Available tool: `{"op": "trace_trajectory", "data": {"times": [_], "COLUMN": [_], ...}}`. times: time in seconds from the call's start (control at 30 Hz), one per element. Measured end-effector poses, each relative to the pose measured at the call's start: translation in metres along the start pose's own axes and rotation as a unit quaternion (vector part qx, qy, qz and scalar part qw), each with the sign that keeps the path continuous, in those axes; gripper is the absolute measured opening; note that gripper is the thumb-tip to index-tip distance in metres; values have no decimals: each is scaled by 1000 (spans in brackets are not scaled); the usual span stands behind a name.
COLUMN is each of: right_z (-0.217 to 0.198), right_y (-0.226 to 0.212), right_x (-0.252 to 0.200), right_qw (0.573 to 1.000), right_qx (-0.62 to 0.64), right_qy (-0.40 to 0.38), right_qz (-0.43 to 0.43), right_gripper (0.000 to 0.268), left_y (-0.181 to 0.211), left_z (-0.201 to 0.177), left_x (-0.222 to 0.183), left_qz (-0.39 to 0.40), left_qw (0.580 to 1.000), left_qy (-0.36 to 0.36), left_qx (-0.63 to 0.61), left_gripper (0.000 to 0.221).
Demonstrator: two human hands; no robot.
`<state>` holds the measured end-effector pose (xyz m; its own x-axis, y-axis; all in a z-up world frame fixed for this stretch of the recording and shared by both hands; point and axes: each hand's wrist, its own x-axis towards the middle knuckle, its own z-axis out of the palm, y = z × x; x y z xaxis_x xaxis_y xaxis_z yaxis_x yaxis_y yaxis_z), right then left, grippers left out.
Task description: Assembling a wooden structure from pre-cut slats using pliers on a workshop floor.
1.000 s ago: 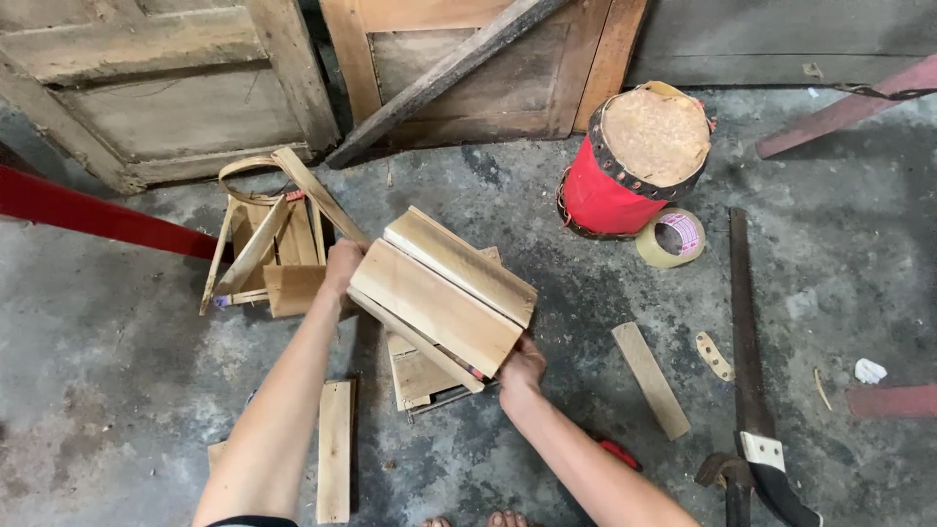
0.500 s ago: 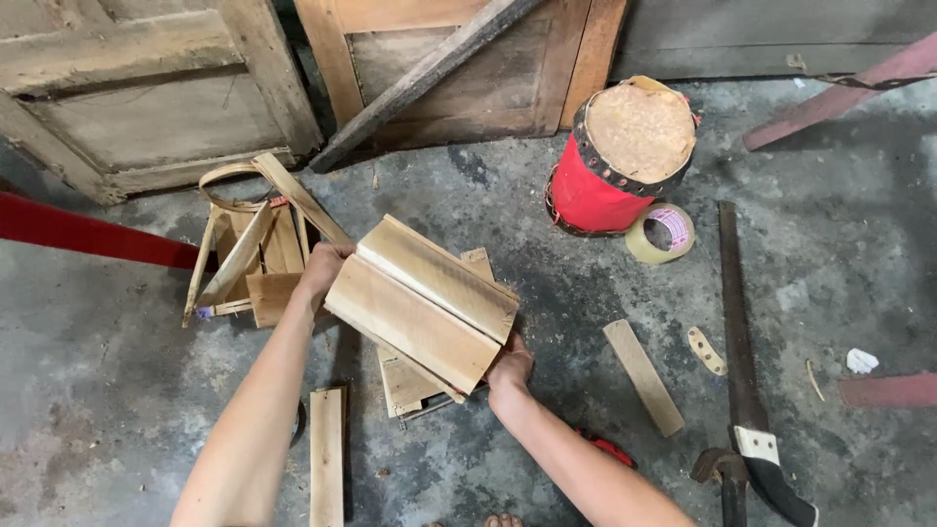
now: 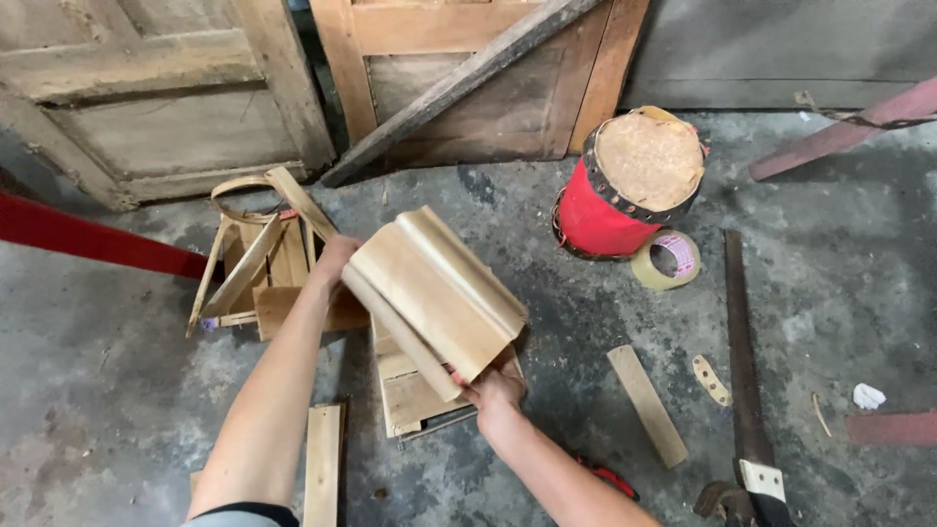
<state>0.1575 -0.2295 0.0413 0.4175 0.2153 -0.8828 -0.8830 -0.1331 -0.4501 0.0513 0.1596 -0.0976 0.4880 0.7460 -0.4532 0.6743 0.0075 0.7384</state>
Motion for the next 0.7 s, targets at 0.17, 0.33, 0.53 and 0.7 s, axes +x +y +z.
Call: {"op": "trace_trajectory", "data": {"times": [0.17,0.33,0.53,0.7], "right_z": [-1,7,-8,-29], "right_y": [11,-2,28,52], "right_x": [6,-26,54,129], "right_qw": [999,998,997,995], "right_qx": [-18,-45,58,86], "right_qy": [24,24,39,14], "right_qz": [-31,-38,-35,55], "right_gripper": [28,40,38,47], "left_y": [48,67,62,38], "left_z": [-9,-14,-17,-14], "left_x": [-70,-86,-86,-61], "left_qz": [-5,-12,-15,0], "left_qw": [981,980,980,969], "left_qy": [-30,-46,-60,-70], "left_qx": [-190,-195,-189,-238], "left_gripper": [14,22,25,23]}}
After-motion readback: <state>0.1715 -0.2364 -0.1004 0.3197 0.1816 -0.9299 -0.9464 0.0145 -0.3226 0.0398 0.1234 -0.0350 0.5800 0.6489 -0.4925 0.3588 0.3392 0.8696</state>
